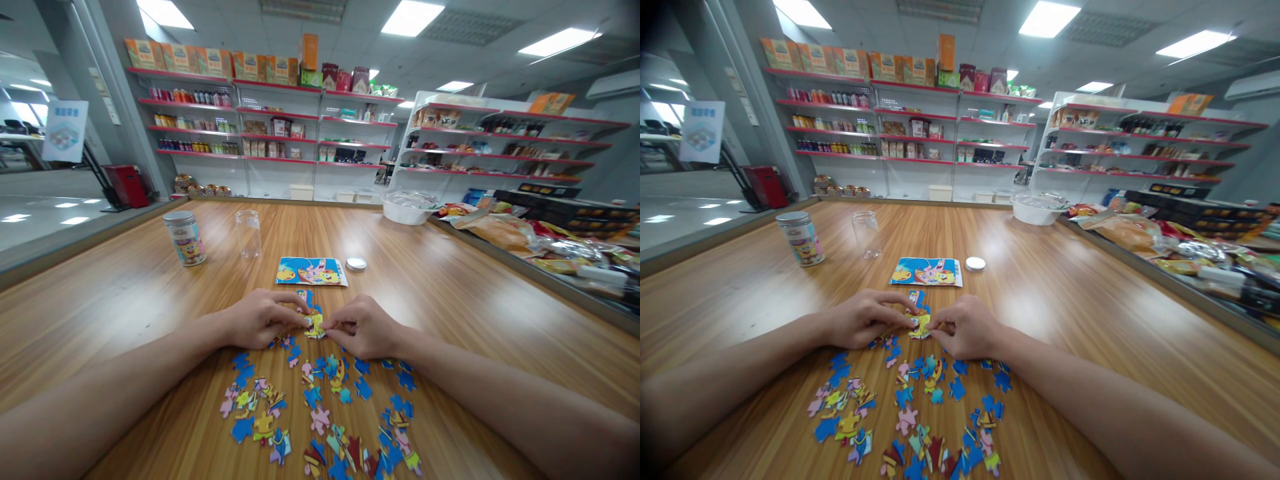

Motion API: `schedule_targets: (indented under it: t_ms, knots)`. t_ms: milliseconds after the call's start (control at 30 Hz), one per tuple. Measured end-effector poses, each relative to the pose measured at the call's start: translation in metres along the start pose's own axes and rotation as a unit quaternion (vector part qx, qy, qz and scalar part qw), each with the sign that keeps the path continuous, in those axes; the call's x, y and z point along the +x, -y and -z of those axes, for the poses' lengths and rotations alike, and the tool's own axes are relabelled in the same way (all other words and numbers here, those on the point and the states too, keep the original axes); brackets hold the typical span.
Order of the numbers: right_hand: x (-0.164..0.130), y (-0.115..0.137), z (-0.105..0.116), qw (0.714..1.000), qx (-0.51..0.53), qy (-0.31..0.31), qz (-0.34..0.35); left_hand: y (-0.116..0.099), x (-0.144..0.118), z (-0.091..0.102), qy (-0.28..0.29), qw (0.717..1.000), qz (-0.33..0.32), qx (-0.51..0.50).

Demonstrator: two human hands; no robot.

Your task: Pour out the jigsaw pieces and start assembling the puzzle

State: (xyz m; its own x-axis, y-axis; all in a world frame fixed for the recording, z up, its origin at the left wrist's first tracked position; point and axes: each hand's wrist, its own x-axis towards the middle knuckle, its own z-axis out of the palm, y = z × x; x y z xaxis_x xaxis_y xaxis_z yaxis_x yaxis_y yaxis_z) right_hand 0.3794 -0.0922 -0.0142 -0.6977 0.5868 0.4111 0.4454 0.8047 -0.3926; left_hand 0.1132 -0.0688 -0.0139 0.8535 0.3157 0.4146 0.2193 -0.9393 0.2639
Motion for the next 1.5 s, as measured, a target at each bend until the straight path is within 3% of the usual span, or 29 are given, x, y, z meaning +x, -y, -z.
schedule_targets:
  t_ms: [300, 433, 1233, 1367, 1500]
  knots:
    - [0.0013, 0.0029, 0.0024, 0.999, -0.01, -0.031, 0.038, 0.0002, -0.0004, 0.0002, 0.001, 1.0, 0.001, 0.001]
    - [0.0014, 0.0041, 0.003, 0.998, 0.007, -0.016, 0.06, 0.0002, -0.0008, 0.0004, 0.004, 1.0, 0.003, -0.001]
    - [0.0027, 0.0047, 0.0034, 1.0, 0.003, 0.015, -0.002, -0.0018, -0.0003, 0.0024, 0.021, 1.0, 0.005, 0.004]
    - [0.0018, 0.0042, 0.0008, 1.0, -0.004, -0.006, 0.024, -0.0013, 0.0016, 0.001, -0.011, 1.0, 0.005, -0.028]
    - [0.0015, 0.0035, -0.0014, 0.997, -0.009, -0.072, 0.032, 0.0021, 0.0027, 0.0003, -0.098, 0.992, 0.038, -0.069]
